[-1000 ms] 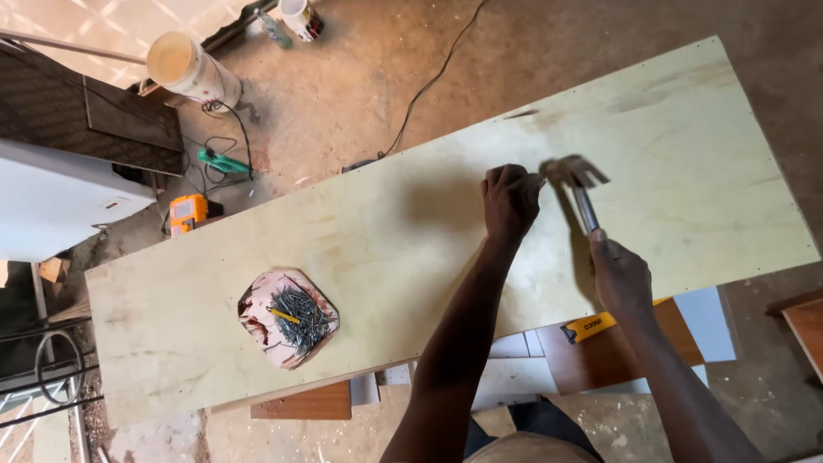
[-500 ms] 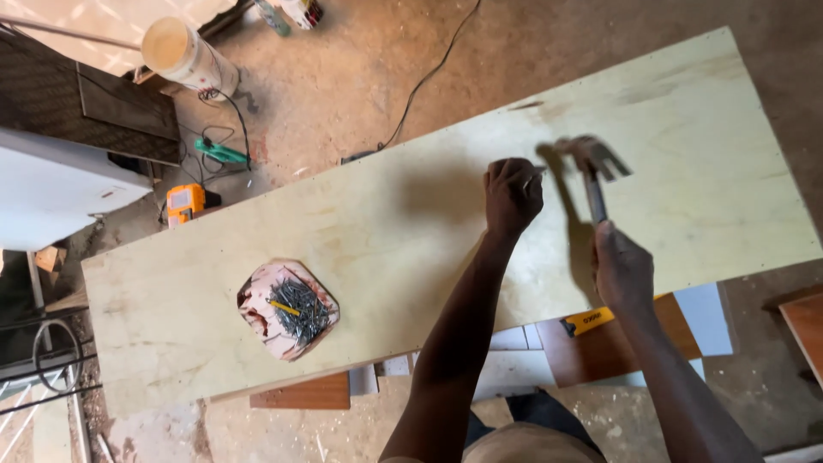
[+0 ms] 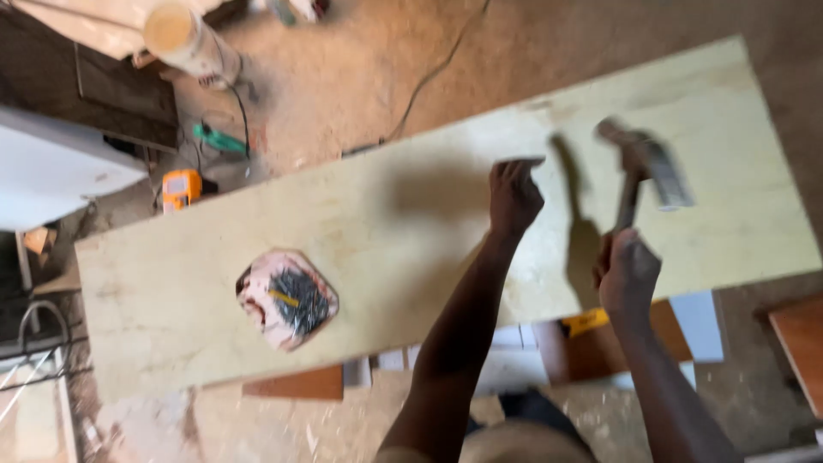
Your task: Hammering nails into a wooden board to secure a component
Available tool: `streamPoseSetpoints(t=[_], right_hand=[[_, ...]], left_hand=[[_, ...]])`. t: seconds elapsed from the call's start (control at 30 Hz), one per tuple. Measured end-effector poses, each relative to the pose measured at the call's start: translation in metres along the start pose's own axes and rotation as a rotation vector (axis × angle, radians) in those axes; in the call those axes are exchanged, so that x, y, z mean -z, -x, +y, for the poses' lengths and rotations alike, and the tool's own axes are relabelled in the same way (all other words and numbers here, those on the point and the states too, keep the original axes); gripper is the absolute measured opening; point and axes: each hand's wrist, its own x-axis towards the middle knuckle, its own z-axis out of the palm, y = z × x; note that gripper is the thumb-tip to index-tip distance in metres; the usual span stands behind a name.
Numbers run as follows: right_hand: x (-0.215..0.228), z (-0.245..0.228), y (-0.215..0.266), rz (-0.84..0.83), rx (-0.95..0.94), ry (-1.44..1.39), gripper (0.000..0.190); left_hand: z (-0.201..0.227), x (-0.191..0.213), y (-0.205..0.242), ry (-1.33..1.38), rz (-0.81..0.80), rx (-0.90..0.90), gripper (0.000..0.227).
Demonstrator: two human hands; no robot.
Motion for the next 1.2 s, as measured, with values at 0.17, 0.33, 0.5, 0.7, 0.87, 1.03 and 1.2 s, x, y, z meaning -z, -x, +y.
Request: streamPoseSetpoints(t=[0.17, 0.33, 0.5, 0.7, 0.87, 1.03, 1.2], right_hand=[[-0.014, -0.091, 0.028, -0.095, -0.004, 0.678, 0.06], [0.011, -0.01, -0.005, -0.039, -0.183, 0.576, 0.074], [0.011, 0.029, 0.028, 0.066, -0.212, 0.143, 0.06], [0.011, 0.086, 0.107, -0.033, -0.151, 0.095, 0.071], [0.022, 0.142, 0.175, -0.089, -0.348, 0.756, 0.094], [-0.053, 0.088, 0.259, 0.094, -0.37, 0.356, 0.062], [-0.094, 0.059, 0.296, -0.002, -0.324, 0.459, 0.067]], left_hand=[[0.01, 0.009, -0.008, 0.022, -0.017, -0.004, 0.04], [-0.005, 0.007, -0.007, 0.069, -0.054, -0.012, 0.043], [-0.046, 0.006, 0.033, 0.179, -0.062, -0.204, 0.046], [-0.024, 0.116, 0.145, 0.104, -0.106, -0.182, 0.049], [0.018, 0.253, 0.229, 0.341, -0.225, 0.19, 0.036], [-0.014, 0.382, 0.226, 0.384, -0.121, 0.289, 0.022], [-0.084, 0.485, 0.176, 0.105, 0.16, 0.236, 0.009]])
